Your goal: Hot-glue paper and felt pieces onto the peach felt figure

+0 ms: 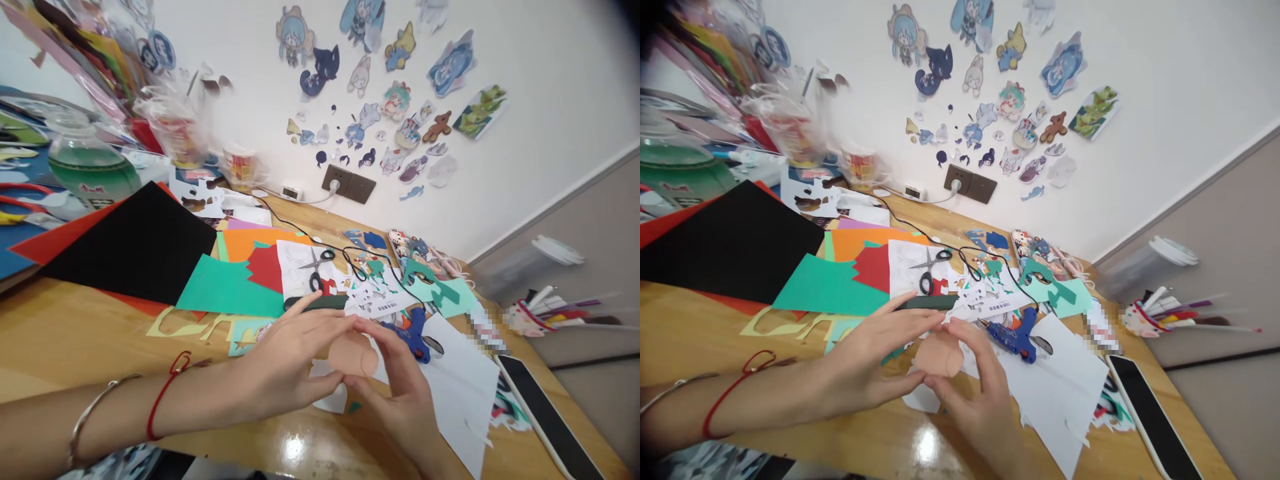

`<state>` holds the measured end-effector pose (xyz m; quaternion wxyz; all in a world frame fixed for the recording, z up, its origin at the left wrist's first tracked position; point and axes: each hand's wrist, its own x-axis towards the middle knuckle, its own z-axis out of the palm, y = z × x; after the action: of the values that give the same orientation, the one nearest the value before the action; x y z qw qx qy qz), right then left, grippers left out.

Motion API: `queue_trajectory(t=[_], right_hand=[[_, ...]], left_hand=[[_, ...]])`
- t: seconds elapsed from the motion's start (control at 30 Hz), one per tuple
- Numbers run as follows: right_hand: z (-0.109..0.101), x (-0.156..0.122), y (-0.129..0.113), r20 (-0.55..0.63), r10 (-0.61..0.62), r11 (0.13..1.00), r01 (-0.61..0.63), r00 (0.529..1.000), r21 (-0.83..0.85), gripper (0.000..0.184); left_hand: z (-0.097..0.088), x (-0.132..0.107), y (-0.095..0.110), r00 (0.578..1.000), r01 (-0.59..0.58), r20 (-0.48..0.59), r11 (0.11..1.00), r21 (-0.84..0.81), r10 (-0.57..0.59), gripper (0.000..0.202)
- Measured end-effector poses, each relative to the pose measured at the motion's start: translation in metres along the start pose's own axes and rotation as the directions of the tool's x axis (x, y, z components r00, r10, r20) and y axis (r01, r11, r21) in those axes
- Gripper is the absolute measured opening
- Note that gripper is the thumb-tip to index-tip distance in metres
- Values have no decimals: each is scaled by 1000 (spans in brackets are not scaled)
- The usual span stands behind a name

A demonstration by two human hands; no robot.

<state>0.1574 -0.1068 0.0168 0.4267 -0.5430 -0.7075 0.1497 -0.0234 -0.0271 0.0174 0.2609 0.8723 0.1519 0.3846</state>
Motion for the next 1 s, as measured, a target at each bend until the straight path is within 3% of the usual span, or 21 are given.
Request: queue_trajectory(t=[0.1,0.23,0.47,0.6,0.7,0.73,0.8,0.9,1.0], right_hand=[[-11,4,-3,153,-71,960,109,986,-258,50],[-15,9,-7,223,-120,896,202,967,-395,46],[-13,12,-3,223,-6,896,104,975,-433,47],[-30,10,5,141,86,866,-4,986,-500,45],[-45,2,10,61,151,821,-91,987,-564,45],[-48,-2,11,56,159,809,-98,986,-580,43],[-48,-9,10,86,165,797,-81,983,-598,40],[-37,-15,5,174,172,810,-39,970,-585,38],[-21,-16,0,246,182,841,-21,952,-541,36]], left_hand=[[0,-3,-8,998,-37,56,995,96,32,57],[-1,-2,-14,992,-17,130,993,117,2,56],[-5,5,-20,978,-62,202,995,73,46,58],[-39,27,-29,971,-140,231,927,349,59,53],[-79,43,-37,999,-12,-31,814,581,37,50],[-89,46,-39,995,90,-79,782,617,-52,58],[-99,47,-43,975,196,-206,764,615,-84,56],[-84,36,-49,984,116,-180,811,574,-14,39],[-49,18,-49,998,-67,43,911,408,55,21]])
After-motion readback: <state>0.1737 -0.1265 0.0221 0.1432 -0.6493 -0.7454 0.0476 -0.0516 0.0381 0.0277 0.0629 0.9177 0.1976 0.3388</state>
